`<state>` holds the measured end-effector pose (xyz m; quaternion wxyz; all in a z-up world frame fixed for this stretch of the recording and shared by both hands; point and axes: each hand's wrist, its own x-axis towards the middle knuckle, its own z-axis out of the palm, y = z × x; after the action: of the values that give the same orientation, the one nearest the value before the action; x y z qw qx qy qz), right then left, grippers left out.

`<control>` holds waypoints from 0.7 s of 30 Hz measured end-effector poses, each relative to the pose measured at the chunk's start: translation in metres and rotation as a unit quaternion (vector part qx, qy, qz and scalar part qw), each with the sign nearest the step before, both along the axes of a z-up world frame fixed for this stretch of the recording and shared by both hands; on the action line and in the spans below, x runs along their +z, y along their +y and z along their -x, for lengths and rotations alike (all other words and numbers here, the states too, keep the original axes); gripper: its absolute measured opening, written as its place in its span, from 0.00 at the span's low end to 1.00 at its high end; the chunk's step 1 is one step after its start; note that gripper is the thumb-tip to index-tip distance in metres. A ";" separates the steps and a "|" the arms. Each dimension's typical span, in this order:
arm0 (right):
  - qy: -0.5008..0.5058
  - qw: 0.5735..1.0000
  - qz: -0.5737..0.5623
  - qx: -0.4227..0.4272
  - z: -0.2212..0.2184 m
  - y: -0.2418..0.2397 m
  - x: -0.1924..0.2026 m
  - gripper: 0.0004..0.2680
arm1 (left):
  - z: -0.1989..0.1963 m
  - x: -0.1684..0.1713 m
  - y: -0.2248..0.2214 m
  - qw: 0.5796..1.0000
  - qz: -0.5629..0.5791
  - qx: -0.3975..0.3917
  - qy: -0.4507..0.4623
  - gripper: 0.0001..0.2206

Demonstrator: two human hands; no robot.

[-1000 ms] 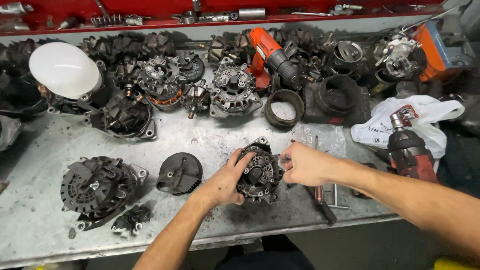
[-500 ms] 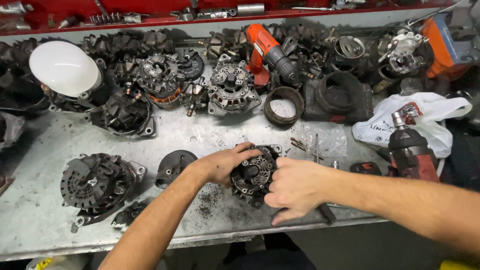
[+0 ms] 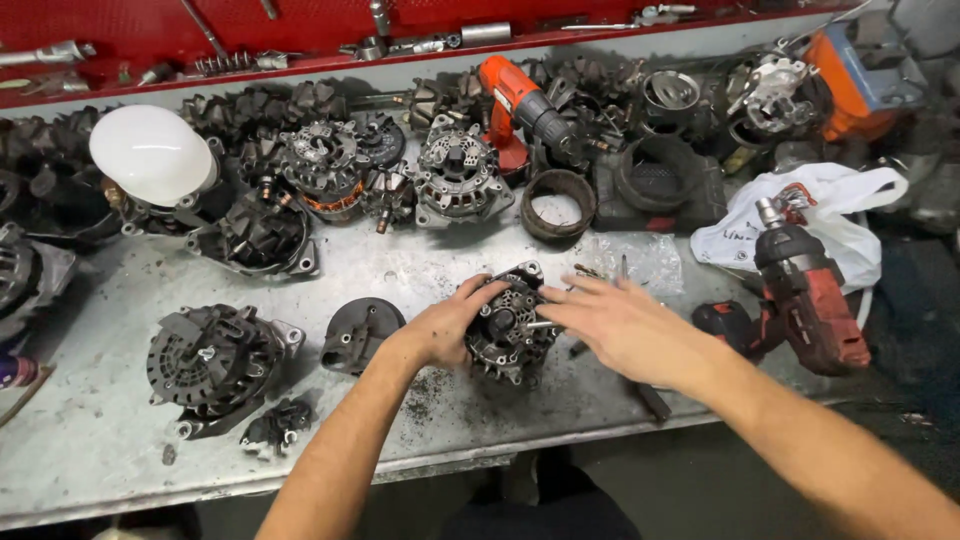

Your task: The person works on an alternator at a workbench, using a socket wrench on its rear housing, prying with a screwdriver, and tapping with a hammer. They reposition the alternator repeatedly and finally lift the assembled unit with both hands.

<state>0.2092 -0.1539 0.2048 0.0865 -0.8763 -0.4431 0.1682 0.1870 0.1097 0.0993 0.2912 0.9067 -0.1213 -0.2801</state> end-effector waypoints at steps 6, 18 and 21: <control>-0.345 0.918 -0.053 0.190 -0.019 0.001 -0.037 0.09 | 0.012 0.043 -0.013 0.988 0.067 0.008 -0.141 0.47; 0.033 0.888 -0.450 -0.087 0.016 -0.020 -0.113 0.20 | 0.039 -0.025 -0.106 0.884 0.372 0.171 -0.224 0.10; 0.089 0.864 -0.482 -0.119 0.021 -0.025 -0.132 0.19 | 0.037 -0.014 -0.106 0.886 0.297 0.158 -0.318 0.04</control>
<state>0.1886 -0.1785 0.0731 0.5564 -0.7526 -0.3521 -0.0004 0.1503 0.0035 0.0853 0.5331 0.8254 -0.1402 0.1223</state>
